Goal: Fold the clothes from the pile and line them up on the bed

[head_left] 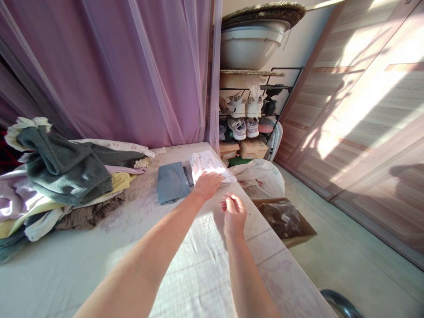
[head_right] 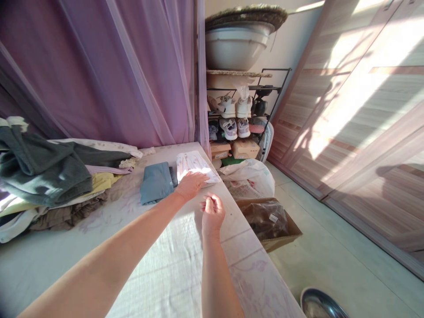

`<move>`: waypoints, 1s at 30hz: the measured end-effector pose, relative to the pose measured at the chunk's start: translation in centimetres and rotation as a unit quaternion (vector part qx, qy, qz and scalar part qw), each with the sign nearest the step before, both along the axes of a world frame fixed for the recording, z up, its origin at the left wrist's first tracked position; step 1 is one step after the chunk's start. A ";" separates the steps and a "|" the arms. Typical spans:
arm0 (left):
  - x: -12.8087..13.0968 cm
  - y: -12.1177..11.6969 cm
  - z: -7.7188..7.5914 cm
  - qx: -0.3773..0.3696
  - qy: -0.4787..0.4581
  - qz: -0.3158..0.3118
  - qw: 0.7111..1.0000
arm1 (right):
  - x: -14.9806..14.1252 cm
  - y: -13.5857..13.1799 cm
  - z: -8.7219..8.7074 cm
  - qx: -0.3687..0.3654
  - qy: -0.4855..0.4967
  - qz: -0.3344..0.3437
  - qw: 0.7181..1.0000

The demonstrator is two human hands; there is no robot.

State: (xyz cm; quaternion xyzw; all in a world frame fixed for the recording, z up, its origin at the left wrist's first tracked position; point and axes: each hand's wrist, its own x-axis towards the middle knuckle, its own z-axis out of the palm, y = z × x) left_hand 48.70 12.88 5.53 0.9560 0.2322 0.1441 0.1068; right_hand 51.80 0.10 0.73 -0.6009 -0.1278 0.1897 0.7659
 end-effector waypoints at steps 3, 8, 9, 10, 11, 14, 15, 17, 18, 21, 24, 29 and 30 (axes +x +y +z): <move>-0.3 0.0 -1.0 0.047 0.046 -0.025 0.998 | 0.0 0.0 -0.2 0.004 -0.021 0.000 1.000; -0.9 0.7 -1.8 0.047 0.078 -0.022 0.996 | -0.2 0.1 -0.2 -0.011 -0.025 0.016 1.000; -1.0 0.9 -1.8 0.039 0.077 -0.019 0.996 | -0.2 0.1 -0.2 -0.013 -0.022 0.018 0.999; -1.1 1.2 -1.7 0.034 0.076 -0.015 0.996 | -0.2 0.1 -0.2 -0.017 -0.017 0.020 1.000; -1.3 1.4 -1.6 0.032 0.075 -0.008 0.997 | -0.2 0.1 -0.2 -0.021 -0.011 0.021 0.999; -1.5 1.9 -1.4 0.033 0.092 0.027 0.995 | -0.2 0.2 -0.1 -0.038 0.001 0.027 0.999; -1.5 1.9 -1.4 0.034 0.100 0.034 0.994 | -0.2 0.2 0.0 -0.042 0.001 0.030 0.999; -1.6 1.8 -1.7 0.049 0.102 0.034 0.993 | -0.3 0.2 0.1 -0.045 -0.003 0.034 0.998; -1.7 1.7 -1.9 0.061 0.097 0.030 0.993 | -0.3 0.1 0.2 -0.044 -0.008 0.035 0.998; -2.3 1.3 -2.5 0.097 0.088 0.018 0.991 | -0.5 0.0 0.3 -0.044 -0.029 0.034 0.998; -3.3 1.4 -2.3 0.118 0.097 -0.008 0.988 | -0.5 0.0 0.3 -0.047 -0.038 0.037 0.997; -4.2 1.3 -0.2 0.115 0.141 -0.044 0.982 | -0.5 0.2 0.3 -0.039 -0.032 0.040 0.998; -4.1 1.1 0.2 0.110 0.146 -0.043 0.982 | -0.5 0.2 0.3 -0.036 -0.027 0.038 0.998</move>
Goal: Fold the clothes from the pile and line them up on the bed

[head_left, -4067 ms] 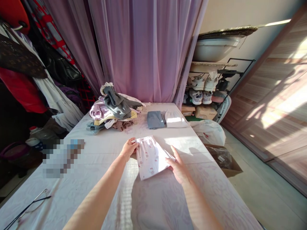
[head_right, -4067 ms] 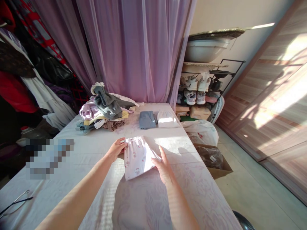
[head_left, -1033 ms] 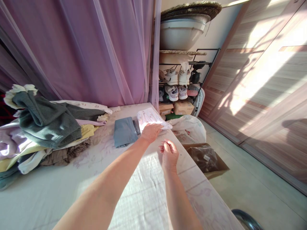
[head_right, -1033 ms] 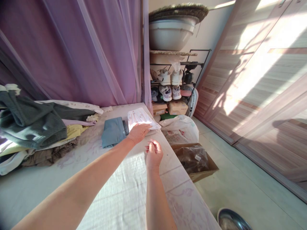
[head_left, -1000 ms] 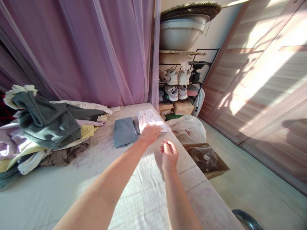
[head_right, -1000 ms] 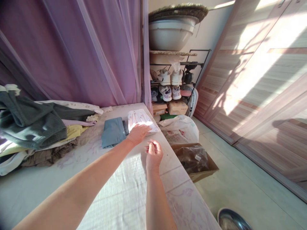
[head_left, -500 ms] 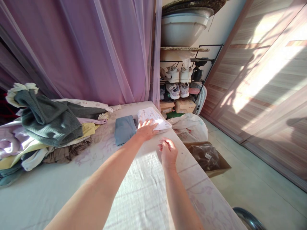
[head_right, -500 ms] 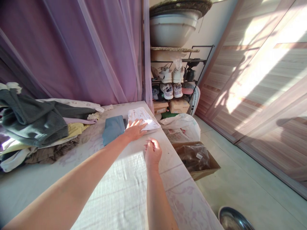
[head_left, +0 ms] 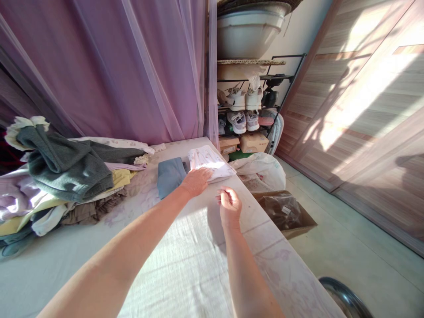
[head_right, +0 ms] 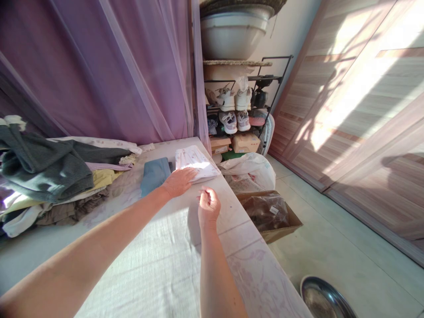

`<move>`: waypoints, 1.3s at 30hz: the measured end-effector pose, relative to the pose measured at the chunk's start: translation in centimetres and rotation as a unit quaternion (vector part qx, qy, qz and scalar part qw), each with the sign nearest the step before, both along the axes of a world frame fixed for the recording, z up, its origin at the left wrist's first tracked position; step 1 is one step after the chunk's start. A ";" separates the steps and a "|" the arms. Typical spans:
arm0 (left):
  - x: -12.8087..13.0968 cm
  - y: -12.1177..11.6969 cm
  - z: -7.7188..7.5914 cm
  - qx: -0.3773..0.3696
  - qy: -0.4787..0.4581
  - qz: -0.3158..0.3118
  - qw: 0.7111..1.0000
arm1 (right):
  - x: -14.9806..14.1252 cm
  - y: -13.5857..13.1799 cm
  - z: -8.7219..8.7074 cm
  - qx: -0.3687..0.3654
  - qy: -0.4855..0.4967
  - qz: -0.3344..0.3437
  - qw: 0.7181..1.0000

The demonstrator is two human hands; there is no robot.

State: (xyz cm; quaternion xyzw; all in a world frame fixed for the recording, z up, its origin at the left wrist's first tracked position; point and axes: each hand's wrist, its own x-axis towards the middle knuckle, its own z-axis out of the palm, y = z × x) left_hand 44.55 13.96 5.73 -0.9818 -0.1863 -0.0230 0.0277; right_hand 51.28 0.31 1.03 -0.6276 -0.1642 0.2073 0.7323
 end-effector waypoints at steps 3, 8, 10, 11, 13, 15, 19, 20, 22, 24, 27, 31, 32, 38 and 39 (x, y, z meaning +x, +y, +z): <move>0.8 -0.5 1.2 -0.036 -0.006 0.053 0.998 | -0.1 0.1 0.1 0.004 0.021 -0.005 1.000; 3.4 2.3 6.6 -0.053 -0.051 0.181 0.981 | 0.0 0.2 0.1 -0.002 0.021 -0.016 1.000; 4.5 4.4 10.3 -0.040 -0.089 0.210 0.973 | 0.1 0.3 0.0 -0.007 0.023 -0.018 1.000; 5.0 5.2 12.0 -0.033 -0.116 0.223 0.967 | 0.2 0.3 0.0 -0.009 0.028 -0.016 0.999; 5.8 6.2 14.8 -0.019 -0.160 0.226 0.961 | 0.2 0.3 -0.1 -0.008 0.038 -0.010 0.999; 6.0 5.9 15.4 0.023 -0.200 0.202 0.959 | 0.2 0.3 -0.1 -0.005 0.039 -0.009 0.999; 4.3 2.7 9.6 0.055 -0.161 0.123 0.978 | 0.0 0.3 0.0 0.000 0.020 -0.020 1.000; 3.6 1.8 7.3 0.039 -0.119 0.090 0.988 | 0.0 0.3 0.0 0.003 0.018 -0.020 1.000; 2.1 0.5 2.9 0.014 -0.057 0.053 0.997 | 0.0 0.2 0.0 0.010 0.018 -0.017 1.000; 1.1 0.0 -0.3 0.011 -0.048 0.047 0.998 | 0.1 0.2 0.0 0.013 0.017 -0.014 1.000; 0.4 0.2 -2.1 0.030 -0.077 0.045 0.996 | 0.2 0.1 0.0 0.013 0.011 -0.007 1.000; 0.7 0.7 -1.6 0.046 -0.076 0.036 0.995 | 0.2 0.1 -0.1 0.009 0.005 0.003 1.000; 0.8 0.6 -1.5 0.052 -0.070 0.035 0.996 | 0.2 0.1 -0.1 0.007 0.005 0.005 1.000; 0.8 0.1 -2.0 0.066 -0.056 0.028 0.996 | 0.2 0.2 -0.3 0.004 -0.003 0.004 1.000; 0.7 0.2 -2.2 0.067 -0.059 0.025 0.996 | 0.3 0.2 -0.3 0.004 -0.007 0.004 1.000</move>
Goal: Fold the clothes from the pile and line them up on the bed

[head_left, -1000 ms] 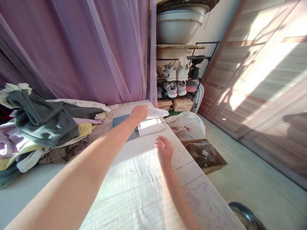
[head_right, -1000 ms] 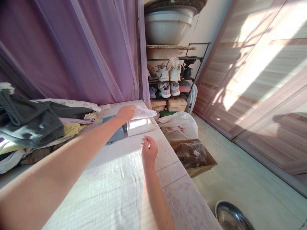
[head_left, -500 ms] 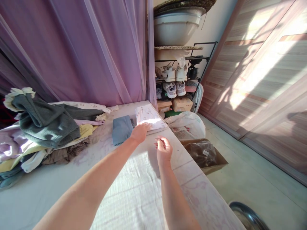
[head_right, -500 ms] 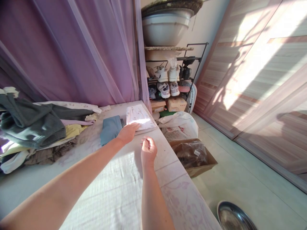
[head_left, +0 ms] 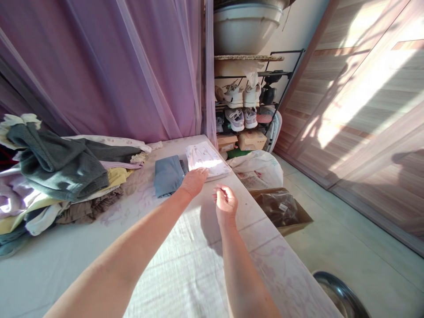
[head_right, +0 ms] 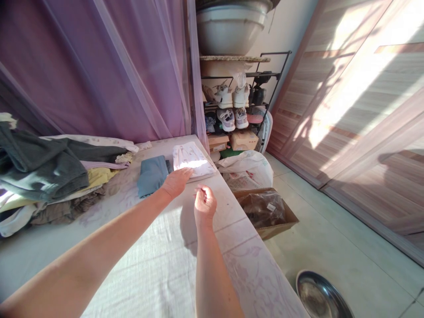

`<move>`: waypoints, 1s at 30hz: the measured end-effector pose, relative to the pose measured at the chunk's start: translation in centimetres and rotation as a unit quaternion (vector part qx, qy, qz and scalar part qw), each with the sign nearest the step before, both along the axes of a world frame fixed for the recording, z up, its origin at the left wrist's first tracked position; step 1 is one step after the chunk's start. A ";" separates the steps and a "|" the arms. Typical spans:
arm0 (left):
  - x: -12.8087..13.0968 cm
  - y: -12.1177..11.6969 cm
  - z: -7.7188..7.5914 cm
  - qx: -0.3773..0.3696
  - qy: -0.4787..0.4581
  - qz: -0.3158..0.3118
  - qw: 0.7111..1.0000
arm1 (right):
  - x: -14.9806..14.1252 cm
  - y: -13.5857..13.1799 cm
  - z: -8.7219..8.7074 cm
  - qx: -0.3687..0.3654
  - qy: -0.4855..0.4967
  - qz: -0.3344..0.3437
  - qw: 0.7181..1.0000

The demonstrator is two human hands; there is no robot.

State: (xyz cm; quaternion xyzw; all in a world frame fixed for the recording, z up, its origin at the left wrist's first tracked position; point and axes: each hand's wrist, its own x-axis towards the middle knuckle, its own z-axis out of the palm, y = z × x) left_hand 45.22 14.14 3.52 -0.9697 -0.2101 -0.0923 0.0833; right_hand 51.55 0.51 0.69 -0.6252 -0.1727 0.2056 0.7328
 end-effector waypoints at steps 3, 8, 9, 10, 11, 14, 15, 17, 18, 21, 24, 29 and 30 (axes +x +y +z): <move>-0.6 0.5 -0.7 0.006 -0.011 -0.019 1.000 | 0.0 0.0 -0.1 0.002 -0.001 -0.001 1.000; -1.2 0.8 -1.3 -0.013 0.004 -0.048 0.999 | 0.0 0.1 -0.1 -0.002 0.006 0.002 1.000; -1.3 0.6 -1.4 -0.019 0.012 -0.053 0.998 | 0.1 0.1 -0.1 -0.003 0.004 0.003 1.000; -1.3 0.4 -1.4 -0.026 0.019 -0.057 0.998 | 0.1 0.1 -0.1 -0.004 0.001 0.003 1.000; -1.4 0.2 -1.4 -0.034 0.022 -0.056 0.998 | 0.1 0.1 -0.2 -0.004 -0.002 0.003 1.000; -1.7 -0.5 -1.6 -0.057 0.016 -0.033 0.998 | 0.1 0.1 -0.2 -0.006 -0.010 0.005 1.000; -1.7 -0.7 -1.7 -0.064 0.016 -0.024 0.998 | 0.1 0.1 -0.2 -0.009 -0.012 0.006 1.000; -1.8 -1.0 -1.7 -0.073 0.021 -0.011 0.997 | 0.0 0.1 -0.2 -0.016 -0.016 0.005 1.000; -1.8 -1.1 -1.6 -0.075 0.023 -0.004 0.997 | 0.0 0.0 -0.2 -0.017 -0.020 0.004 1.000; -2.4 -2.0 -1.3 -0.063 0.010 0.023 0.998 | -0.1 -0.1 -0.1 -0.011 -0.023 0.001 1.000; -4.5 -3.6 -1.3 -0.052 -0.015 0.048 0.997 | -0.2 -0.1 -0.2 -0.008 -0.009 -0.001 1.000; -11.3 -6.9 -2.4 -0.086 -0.042 0.059 0.994 | -0.4 0.1 -0.7 -0.015 -0.022 0.001 1.000; -12.6 -7.6 -2.5 -0.097 -0.044 0.060 0.992 | -0.4 0.1 -0.8 -0.018 -0.032 0.004 0.999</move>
